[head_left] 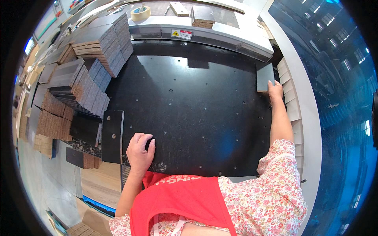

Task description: The person picks up dark wood panels one at a time, places them on a machine surface, and uses a wooden block to apply pressure or glue to a narrow wooden strip along the edge. The person سپس stacks the finished panels onto a nearby pallet.

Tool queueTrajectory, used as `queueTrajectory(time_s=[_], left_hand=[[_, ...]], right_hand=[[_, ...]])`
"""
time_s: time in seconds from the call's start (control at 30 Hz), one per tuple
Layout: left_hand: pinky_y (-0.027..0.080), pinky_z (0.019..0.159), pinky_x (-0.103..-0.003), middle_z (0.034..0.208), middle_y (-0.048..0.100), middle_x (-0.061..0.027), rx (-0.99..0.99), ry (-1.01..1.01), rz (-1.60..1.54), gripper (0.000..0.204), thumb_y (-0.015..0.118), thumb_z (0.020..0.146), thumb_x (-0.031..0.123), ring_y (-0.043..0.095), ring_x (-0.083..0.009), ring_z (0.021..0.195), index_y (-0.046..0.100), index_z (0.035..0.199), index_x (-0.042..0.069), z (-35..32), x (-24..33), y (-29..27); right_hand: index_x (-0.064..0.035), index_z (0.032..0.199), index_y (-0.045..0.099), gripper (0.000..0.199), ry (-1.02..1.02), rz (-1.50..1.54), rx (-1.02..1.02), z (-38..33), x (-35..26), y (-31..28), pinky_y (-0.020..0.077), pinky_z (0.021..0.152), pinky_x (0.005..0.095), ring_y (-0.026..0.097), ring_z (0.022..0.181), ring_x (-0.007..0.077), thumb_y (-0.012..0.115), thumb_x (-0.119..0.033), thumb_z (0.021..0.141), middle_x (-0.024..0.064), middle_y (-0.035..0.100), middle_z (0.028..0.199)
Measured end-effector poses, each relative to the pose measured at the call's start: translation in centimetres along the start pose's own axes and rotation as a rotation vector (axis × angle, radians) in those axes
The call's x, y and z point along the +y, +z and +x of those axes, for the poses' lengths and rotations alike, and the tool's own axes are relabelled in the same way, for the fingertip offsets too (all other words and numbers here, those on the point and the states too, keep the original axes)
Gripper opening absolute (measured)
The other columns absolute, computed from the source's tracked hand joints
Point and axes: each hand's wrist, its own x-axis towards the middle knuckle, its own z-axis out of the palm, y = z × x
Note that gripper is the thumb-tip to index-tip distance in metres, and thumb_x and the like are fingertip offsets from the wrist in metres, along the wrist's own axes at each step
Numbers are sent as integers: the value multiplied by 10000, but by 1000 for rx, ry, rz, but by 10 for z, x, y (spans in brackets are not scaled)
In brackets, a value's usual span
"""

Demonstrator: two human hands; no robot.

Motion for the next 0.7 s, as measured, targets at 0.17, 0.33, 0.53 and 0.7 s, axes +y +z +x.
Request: queueTrajectory(time_s=[0.17, 0.33, 0.53, 0.7], left_hand=[[517, 707, -381, 914, 625, -82, -19, -47, -13, 142, 734, 821, 107, 639, -289, 836, 678, 943, 63, 0, 0, 0], [517, 710, -384, 907, 626, -87, -5, -11, -17, 135, 732, 819, 99, 640, -290, 838, 678, 935, 57, 2, 1, 0], [517, 714, -379, 914, 631, -84, -20, -16, -41, 138, 733, 817, 92, 642, -288, 843, 681, 941, 59, 2, 1, 0], [515, 716, -375, 924, 640, -78, -10, 0, -37, 130, 732, 824, 92, 643, -279, 847, 681, 940, 63, 0, -2, 0]], right_hand=[[-9, 1381, 559, 622, 98, -233, -8, 1, -5, -37, 464, 1050, 437, 589, 1254, 356, 653, -409, 914, 224, 604, 1354], [-72, 1370, 585, 536, 43, -369, 3, -3, -13, -59, 481, 1025, 456, 606, 1221, 366, 629, -380, 934, 209, 625, 1321], [-112, 1369, 601, 551, -128, -326, 125, -12, -6, -66, 511, 965, 451, 655, 1130, 363, 649, -421, 916, 201, 685, 1212], [30, 1315, 614, 575, -353, 172, -98, -54, 4, -53, 477, 1028, 360, 641, 1199, 306, 721, -344, 892, 224, 658, 1274]])
